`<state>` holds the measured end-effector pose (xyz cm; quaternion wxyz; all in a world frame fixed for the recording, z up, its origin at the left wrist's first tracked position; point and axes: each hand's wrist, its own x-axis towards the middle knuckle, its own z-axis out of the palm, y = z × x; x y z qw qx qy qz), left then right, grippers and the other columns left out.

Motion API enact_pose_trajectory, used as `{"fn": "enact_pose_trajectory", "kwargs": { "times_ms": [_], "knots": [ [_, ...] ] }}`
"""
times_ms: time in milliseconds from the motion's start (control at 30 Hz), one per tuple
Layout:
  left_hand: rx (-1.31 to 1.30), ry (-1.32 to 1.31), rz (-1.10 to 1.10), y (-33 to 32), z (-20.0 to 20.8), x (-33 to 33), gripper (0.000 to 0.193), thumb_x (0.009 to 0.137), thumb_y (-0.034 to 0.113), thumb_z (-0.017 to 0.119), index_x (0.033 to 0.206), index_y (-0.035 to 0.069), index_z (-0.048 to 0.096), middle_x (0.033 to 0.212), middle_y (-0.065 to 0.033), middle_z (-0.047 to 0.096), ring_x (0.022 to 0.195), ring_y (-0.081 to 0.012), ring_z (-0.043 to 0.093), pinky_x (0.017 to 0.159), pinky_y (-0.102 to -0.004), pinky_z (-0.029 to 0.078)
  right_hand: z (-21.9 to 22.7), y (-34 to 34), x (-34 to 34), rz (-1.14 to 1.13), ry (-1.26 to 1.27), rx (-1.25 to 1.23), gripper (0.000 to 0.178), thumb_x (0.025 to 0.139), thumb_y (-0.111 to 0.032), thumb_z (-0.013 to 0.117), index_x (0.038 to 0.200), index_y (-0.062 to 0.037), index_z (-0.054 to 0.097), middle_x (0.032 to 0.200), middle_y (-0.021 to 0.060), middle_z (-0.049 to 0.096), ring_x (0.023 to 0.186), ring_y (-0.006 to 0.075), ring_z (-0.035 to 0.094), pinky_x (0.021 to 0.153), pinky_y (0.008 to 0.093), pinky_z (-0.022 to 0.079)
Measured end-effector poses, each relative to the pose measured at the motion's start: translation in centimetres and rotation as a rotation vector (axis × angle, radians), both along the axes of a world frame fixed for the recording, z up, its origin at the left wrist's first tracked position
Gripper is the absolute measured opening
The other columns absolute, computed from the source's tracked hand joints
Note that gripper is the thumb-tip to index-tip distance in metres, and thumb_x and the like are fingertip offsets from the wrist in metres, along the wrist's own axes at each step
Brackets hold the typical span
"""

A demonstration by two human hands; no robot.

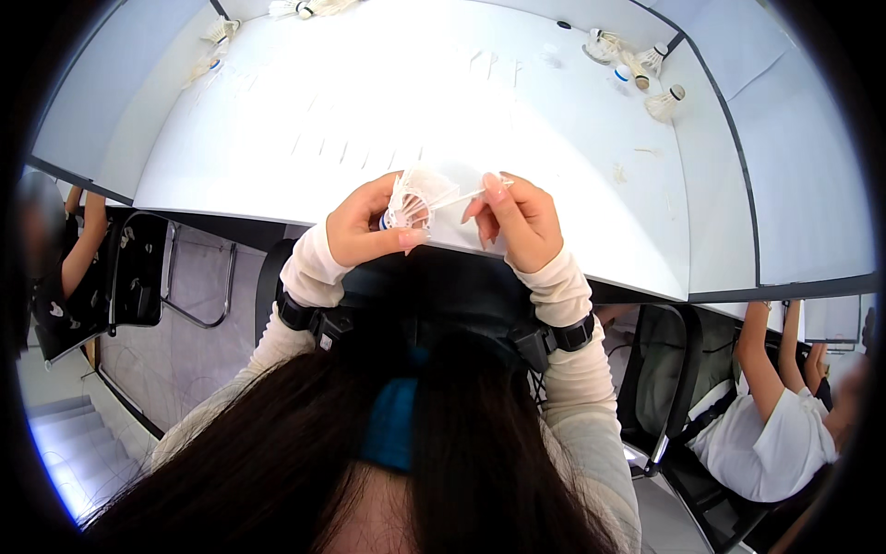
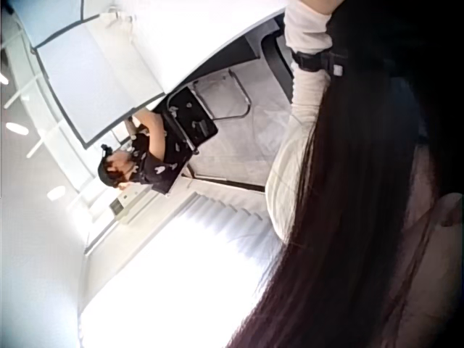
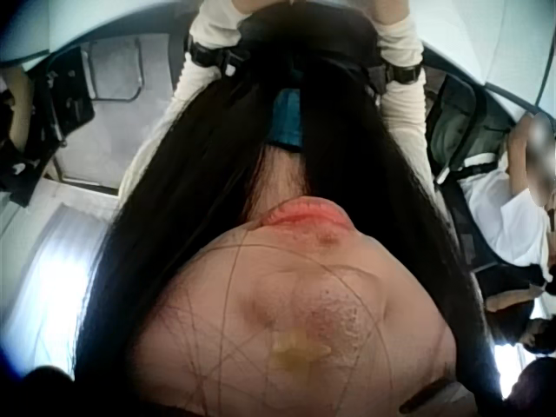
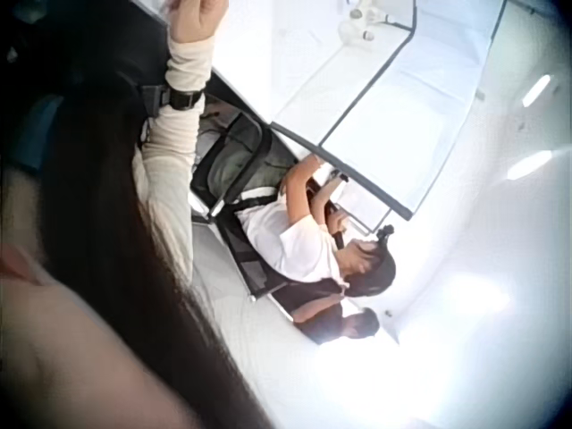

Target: The person assembles a shuttlecock by picking up white feathers and inserting them into the base, then uses a thin tool to apply a substance to secure them.

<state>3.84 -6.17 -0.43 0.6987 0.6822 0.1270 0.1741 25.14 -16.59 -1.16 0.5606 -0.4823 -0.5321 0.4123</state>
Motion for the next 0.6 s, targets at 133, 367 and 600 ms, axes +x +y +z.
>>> {"fn": "enact_pose_trajectory", "kwargs": {
  "times_ms": [133,367,600],
  "knots": [
    [0.095,-0.007,0.034,0.03,0.0,0.09,0.038,0.086,0.022,0.071,0.113,-0.001,0.057,0.094,-0.0038,0.061,0.086,-0.0117,0.054,0.079,-0.0268,0.045,0.17,0.17,-0.34,-0.05,0.051,-0.027,0.044,0.105,-0.029,0.043,0.074,-0.0016,0.057,0.066,0.0021,0.051,0.055,0.0086,0.048,0.054,0.0226,0.039],
    [0.213,-0.075,0.123,-0.12,-0.27,0.58,0.037,0.086,0.025,0.072,0.11,0.0,0.059,0.089,-0.0042,0.059,0.085,-0.0118,0.053,0.078,-0.0268,0.045,0.08,0.03,-0.38,-0.051,-0.005,-0.015,0.042,0.105,-0.026,0.045,0.072,-0.002,0.055,0.065,0.0014,0.05,0.054,0.0086,0.048,0.053,0.0225,0.039],
    [0.243,-0.009,0.11,0.04,-0.57,0.51,0.04,0.086,0.028,0.072,0.11,-0.001,0.059,0.09,-0.0044,0.06,0.084,-0.0115,0.054,0.076,-0.0265,0.045,-0.23,0.14,0.0,-0.024,0.012,0.011,0.043,0.104,-0.026,0.047,0.069,-0.0018,0.055,0.065,0.0015,0.051,0.053,0.0085,0.048,0.052,0.0224,0.038]
  ]
}}
